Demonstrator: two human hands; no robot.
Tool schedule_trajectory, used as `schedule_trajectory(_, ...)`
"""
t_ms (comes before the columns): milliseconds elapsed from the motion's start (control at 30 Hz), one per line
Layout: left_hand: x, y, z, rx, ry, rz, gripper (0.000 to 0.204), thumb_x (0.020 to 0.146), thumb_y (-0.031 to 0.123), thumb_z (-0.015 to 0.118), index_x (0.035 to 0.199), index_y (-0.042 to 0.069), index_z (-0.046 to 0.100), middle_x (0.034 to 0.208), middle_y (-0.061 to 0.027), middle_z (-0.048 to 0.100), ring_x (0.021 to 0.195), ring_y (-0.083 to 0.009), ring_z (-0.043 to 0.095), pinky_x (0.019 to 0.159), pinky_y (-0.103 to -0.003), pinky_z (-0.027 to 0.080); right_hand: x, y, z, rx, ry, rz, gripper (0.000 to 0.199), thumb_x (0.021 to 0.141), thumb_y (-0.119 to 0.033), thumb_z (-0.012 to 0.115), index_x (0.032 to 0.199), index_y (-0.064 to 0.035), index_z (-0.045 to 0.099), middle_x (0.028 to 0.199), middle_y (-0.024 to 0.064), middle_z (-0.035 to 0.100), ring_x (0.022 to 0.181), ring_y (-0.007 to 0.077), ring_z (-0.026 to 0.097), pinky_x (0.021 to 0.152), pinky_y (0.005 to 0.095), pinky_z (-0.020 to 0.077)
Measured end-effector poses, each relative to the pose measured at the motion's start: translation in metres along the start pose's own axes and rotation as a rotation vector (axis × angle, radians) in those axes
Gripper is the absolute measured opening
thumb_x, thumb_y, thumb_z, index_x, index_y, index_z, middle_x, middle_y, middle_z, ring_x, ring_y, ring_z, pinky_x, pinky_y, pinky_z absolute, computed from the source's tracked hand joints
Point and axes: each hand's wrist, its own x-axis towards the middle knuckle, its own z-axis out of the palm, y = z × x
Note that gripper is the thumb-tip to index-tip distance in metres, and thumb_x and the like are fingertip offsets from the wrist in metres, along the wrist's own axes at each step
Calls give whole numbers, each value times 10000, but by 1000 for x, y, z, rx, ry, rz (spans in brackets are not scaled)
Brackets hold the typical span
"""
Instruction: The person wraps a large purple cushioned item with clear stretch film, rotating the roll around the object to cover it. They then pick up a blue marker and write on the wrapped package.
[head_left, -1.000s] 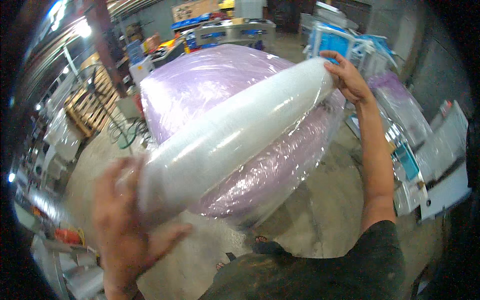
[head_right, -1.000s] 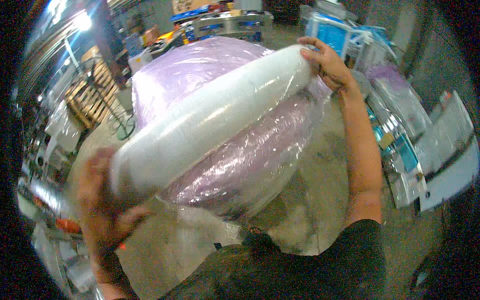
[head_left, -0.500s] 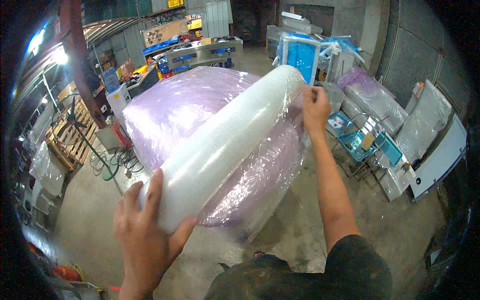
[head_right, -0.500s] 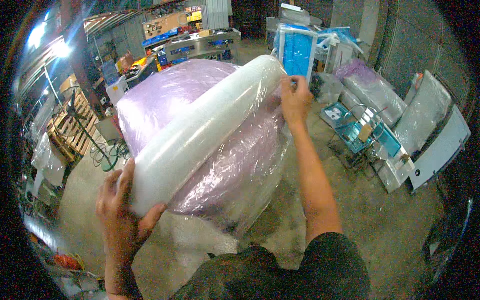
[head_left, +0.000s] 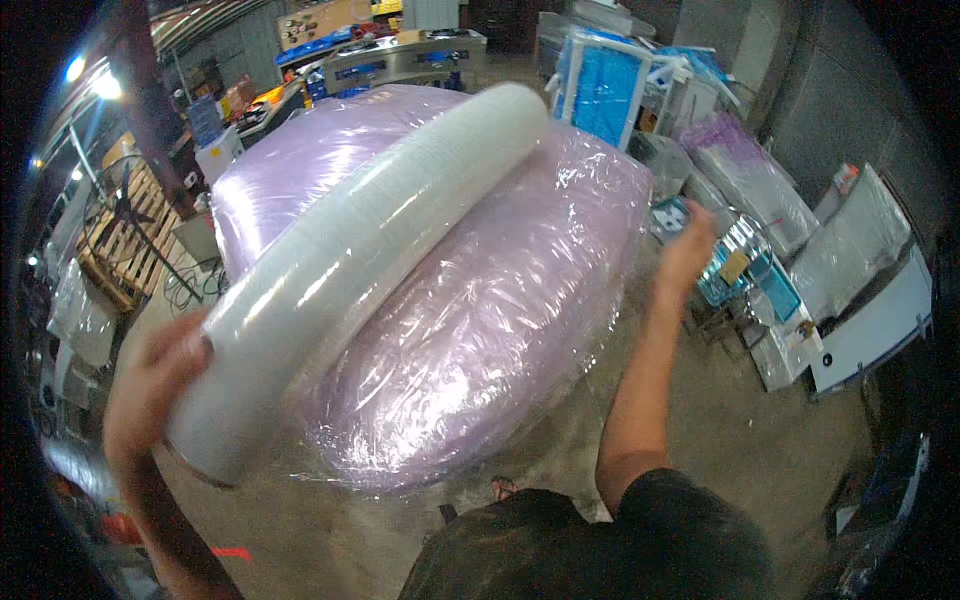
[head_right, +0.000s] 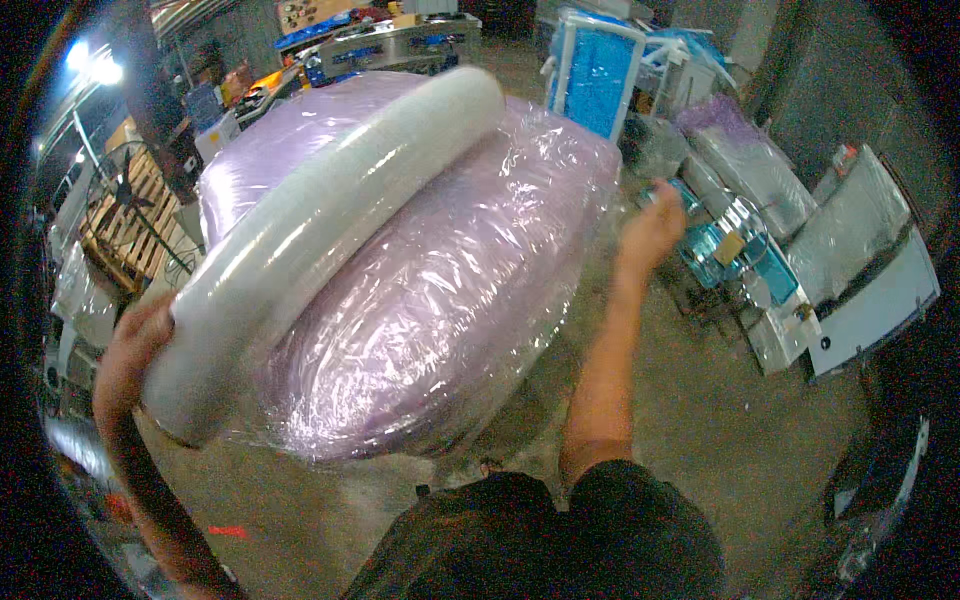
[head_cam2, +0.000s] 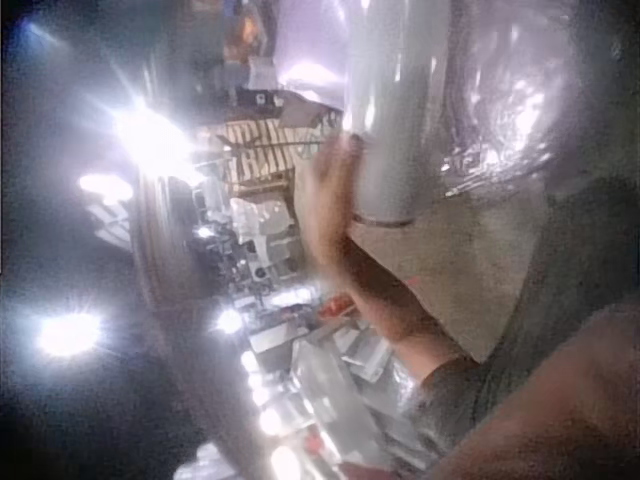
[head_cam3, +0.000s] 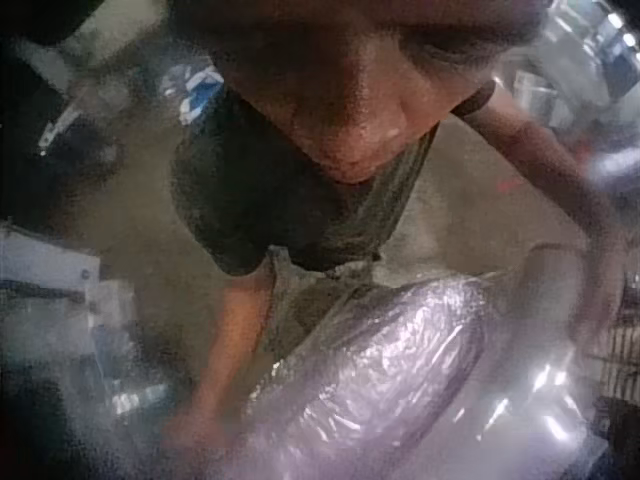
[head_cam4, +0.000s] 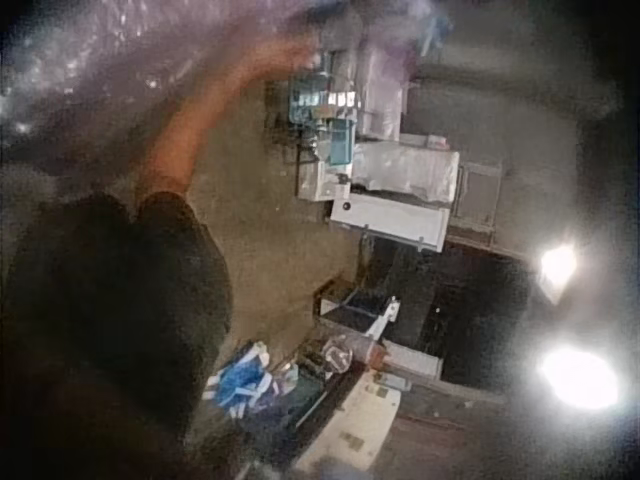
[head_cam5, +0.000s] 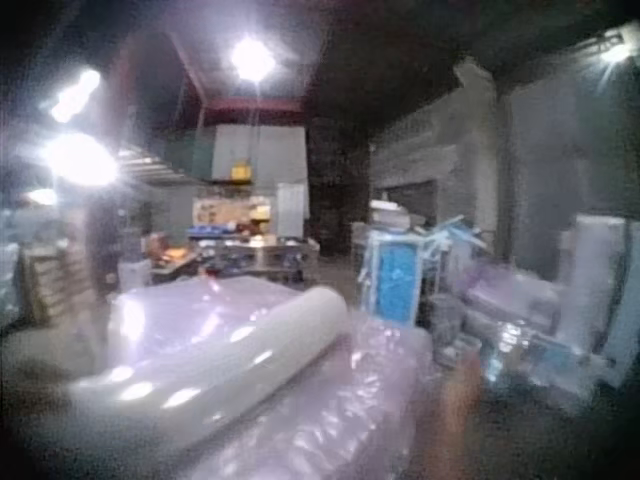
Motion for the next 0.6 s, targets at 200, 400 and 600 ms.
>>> schedule_trajectory(200, -7, 21, 21, 904, 427, 313, 640, 872, 400, 726, 1419, 98, 588, 1341, -184, 607, 1151, -332, 618, 1006, -399, 481, -89, -45, 7, 265, -211, 7, 541, 1077, -338, 374, 1477, 24, 408, 1569, 226, 354, 1434, 361, 331, 1186, 442, 251)
schedule_trajectory(400, 8, 16, 59, 1139, 370, 613, 869, 831, 469, 750, 1565, 173, 392, 1474, -212, 515, 1300, -411, 538, 1085, -480, 437, -115, 6, -9, 278, -313, 364, 628, 1076, -383, 405, 1531, 46, 347, 1590, 217, 349, 1489, 325, 287, 1218, 409, 220)
schedule_trajectory(600, 97, 42, -25, 837, 79, 410, 748, 940, 481, 661, 1570, 181, 390, 1477, -220, 515, 1210, -406, 614, 1031, -441, 488, -36, -39, 6, 499, -688, 235, 612, 1049, -411, 507, 1520, -28, 424, 1545, 182, 462, 1414, 303, 442, 1169, 380, 324)
